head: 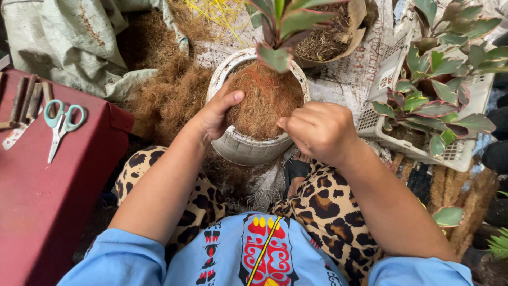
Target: The person wraps a plant's root ball with coco fiber, secures it with a yellow string, and trims the excess string with scissors. The person then ties the string to secure the wrapping.
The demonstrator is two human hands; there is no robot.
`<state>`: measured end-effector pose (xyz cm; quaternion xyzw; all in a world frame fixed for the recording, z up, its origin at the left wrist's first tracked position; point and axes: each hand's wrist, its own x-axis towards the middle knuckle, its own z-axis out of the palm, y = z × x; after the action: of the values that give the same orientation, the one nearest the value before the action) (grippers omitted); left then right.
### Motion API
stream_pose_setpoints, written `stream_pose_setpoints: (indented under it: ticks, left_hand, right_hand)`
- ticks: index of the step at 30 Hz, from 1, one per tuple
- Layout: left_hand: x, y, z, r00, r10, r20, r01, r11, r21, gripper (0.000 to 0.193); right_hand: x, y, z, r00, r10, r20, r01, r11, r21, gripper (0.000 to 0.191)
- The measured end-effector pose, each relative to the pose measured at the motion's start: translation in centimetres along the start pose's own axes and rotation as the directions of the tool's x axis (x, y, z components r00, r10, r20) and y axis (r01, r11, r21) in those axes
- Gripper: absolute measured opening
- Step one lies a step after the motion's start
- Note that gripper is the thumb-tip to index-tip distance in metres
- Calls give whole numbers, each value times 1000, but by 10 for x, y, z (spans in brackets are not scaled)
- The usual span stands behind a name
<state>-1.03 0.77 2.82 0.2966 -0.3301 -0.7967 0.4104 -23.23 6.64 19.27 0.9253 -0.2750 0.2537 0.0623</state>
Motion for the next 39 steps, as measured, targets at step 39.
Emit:
stream_pose_setpoints:
  ticks: [39]
  left_hand:
    - [-4, -14, 22, 976, 213, 52, -219, 960, 175, 108]
  right_hand:
    - [-43, 21, 22, 977, 149, 150, -183, 952, 245, 17]
